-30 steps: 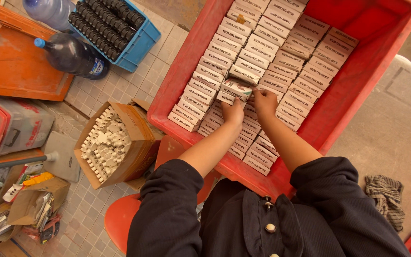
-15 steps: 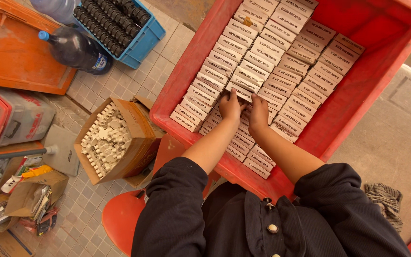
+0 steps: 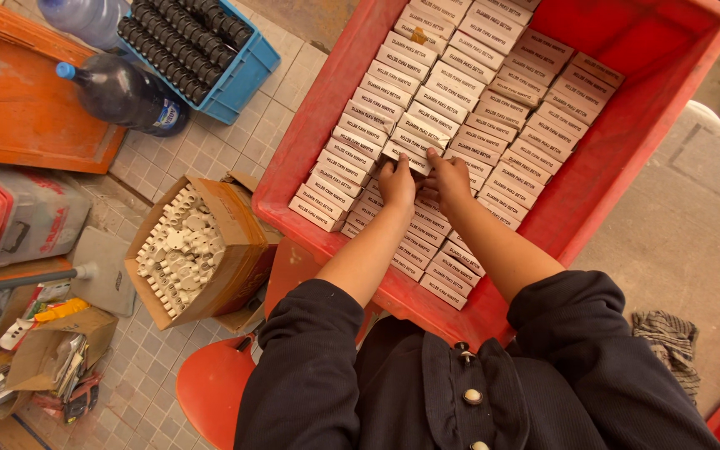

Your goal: The person picks up a small box, wipes it with a cloth, and places it into a larger red crate among other similar boxes.

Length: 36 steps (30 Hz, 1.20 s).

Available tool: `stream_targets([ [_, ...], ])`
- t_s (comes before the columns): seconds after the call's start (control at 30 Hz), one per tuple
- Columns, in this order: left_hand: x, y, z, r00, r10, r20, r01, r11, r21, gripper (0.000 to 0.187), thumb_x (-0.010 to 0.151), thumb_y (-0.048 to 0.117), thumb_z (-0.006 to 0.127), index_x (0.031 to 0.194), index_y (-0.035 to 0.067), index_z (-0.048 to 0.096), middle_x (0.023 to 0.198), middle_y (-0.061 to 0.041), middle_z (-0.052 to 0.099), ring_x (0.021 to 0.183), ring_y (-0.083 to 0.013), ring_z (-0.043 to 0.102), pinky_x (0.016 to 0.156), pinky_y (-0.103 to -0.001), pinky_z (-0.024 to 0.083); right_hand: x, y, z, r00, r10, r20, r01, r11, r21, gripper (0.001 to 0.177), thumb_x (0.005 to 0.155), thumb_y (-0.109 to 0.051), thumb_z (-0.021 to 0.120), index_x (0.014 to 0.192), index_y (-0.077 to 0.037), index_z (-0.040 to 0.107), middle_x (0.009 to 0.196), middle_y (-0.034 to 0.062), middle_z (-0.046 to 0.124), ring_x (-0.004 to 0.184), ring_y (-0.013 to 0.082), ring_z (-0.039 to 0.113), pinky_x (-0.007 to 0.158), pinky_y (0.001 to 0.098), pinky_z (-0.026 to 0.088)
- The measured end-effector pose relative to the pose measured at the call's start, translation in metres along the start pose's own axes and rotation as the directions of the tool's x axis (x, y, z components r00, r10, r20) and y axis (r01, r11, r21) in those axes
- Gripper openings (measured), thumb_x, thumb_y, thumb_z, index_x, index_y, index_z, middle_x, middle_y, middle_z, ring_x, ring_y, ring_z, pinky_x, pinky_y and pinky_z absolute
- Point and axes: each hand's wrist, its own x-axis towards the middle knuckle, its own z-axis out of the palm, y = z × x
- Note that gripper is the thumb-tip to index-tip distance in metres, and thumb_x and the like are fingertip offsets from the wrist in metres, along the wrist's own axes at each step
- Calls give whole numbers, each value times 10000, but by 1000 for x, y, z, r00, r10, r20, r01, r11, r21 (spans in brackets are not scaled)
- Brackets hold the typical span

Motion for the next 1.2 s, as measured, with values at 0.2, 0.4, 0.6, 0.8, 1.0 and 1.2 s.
stream_targets([
  [0.2,-10,9,-6,998,-34,55,40,994,-105,728,980,384,492,1472,-95,250,1525,-293,253,1463,-386,179,1201,-494,177,-30,-13,10,995,90,33,-92,993,79,921,905,-536,637,1473,11,160,1364,317,339,1166,429,535,877,633,476],
  [0.4,7,-4,0,998,-59,11,60,984,-166,714,973,392,495,1464,-77,273,1519,-289,269,1460,-390,188,1206,-489,176,-45,-15,17,997,78,-15,-74,979,189,911,915,-573,573,1488,-12,141,1432,308,253,1310,463,407,988,654,388],
  [0.6,5,-1,1,998,-55,-42,47,984,-174,687,955,405,505,1421,-73,340,1465,-300,354,1430,-394,271,1185,-463,241,-53,-22,20,994,107,-10,-102,967,233,922,902,-575,566,1506,-31,129,1471,301,207,1385,447,294,1027,667,331],
  [0.8,-2,2,-3,995,-85,-48,77,984,-159,715,973,469,476,1439,-49,314,1473,-263,347,1436,-359,271,1173,-452,244,-44,-16,12,994,101,-39,-89,967,240,869,933,-577,518,1509,-41,151,1458,279,189,1390,409,247,1063,669,259],
  [1.0,-9,-3,0,967,-243,70,253,913,-320,720,964,458,495,1464,-22,300,1495,-269,284,1416,-411,267,1077,-473,347,-51,-29,-5,977,168,-132,-108,922,372,827,943,-490,531,1543,-107,110,1554,236,61,1457,411,139,1047,741,102],
  [1.2,-133,65,-2,978,-72,196,141,919,-367,759,967,375,484,1509,-28,138,1563,-301,118,1461,-469,69,1143,-577,118,-102,-58,-21,981,185,-64,-133,869,477,836,914,-485,503,1543,-128,84,1559,193,100,1483,392,79,1034,766,8],
])
